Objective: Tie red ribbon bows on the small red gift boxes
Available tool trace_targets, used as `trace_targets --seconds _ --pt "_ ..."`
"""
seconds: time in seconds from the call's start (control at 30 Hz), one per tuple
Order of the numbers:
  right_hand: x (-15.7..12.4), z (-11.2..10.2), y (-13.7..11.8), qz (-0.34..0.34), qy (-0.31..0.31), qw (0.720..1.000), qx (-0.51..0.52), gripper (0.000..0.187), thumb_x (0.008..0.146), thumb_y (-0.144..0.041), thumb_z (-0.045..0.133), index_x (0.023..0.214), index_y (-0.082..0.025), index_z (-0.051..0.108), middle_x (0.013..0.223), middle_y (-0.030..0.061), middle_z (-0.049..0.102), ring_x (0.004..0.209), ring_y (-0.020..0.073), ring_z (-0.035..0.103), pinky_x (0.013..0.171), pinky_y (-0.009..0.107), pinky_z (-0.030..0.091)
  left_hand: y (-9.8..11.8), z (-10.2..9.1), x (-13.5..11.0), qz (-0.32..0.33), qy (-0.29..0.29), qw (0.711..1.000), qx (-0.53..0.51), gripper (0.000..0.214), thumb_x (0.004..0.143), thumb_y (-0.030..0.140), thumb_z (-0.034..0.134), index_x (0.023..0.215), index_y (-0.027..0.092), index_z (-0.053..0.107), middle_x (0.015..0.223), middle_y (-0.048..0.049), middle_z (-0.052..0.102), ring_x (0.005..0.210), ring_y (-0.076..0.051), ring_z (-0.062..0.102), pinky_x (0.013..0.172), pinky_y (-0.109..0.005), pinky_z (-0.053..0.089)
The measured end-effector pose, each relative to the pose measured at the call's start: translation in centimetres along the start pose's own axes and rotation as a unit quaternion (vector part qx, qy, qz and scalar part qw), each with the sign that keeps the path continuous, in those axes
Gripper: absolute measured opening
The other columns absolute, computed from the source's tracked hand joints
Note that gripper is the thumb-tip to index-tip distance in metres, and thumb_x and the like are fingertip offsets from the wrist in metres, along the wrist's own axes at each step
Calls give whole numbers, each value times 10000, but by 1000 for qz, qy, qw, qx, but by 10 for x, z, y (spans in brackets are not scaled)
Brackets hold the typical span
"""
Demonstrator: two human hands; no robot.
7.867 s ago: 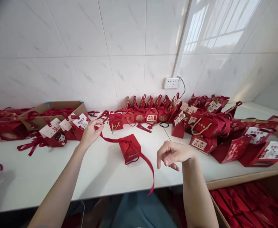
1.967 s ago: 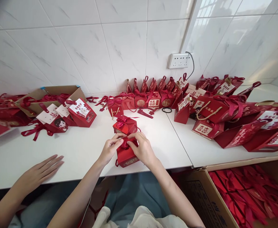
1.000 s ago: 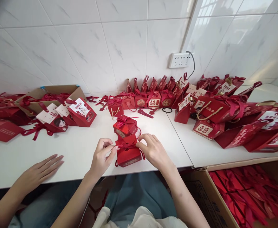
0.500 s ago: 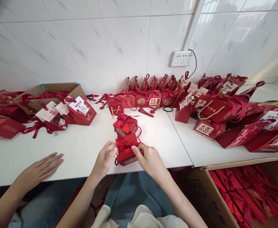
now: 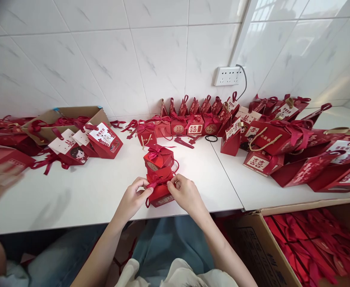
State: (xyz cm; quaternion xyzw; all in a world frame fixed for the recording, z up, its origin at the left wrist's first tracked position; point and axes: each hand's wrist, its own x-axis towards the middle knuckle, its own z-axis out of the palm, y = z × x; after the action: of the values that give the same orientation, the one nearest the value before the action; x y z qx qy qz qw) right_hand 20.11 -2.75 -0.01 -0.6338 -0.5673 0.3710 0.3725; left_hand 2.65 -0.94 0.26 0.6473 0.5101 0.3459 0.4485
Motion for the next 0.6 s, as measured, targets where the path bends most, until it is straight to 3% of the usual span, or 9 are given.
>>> trace_targets --seconds 0.2,0.33,0.6 --pt "4 -7 6 2 -30 997 64 131 749 -322 493 726 -193 505 507 -60 442 473 117 451 493 236 343 -6 -3 -1 -21 -24 999 -30 112 745 256 516 661 186 492 779 -6 495 747 -143 520 673 -254 458" --pt "6 -6 9 -11 -28 997 73 211 777 -395 496 747 -186 515 541 -44 473 478 120 462 486 244 353 -9 -3 -1 -38 -38 996 -64 116 735 264 527 658 184 493 779 -4 481 711 -140 516 610 -243 450" --pt "-5 -2 -2 2 48 997 -68 408 788 -582 486 603 -220 455 485 -24 471 470 142 442 475 255 325 -4 4 2 -68 22 997 -17 345 798 470 493 608 181 481 718 -10 502 687 -156 525 650 -270 447"
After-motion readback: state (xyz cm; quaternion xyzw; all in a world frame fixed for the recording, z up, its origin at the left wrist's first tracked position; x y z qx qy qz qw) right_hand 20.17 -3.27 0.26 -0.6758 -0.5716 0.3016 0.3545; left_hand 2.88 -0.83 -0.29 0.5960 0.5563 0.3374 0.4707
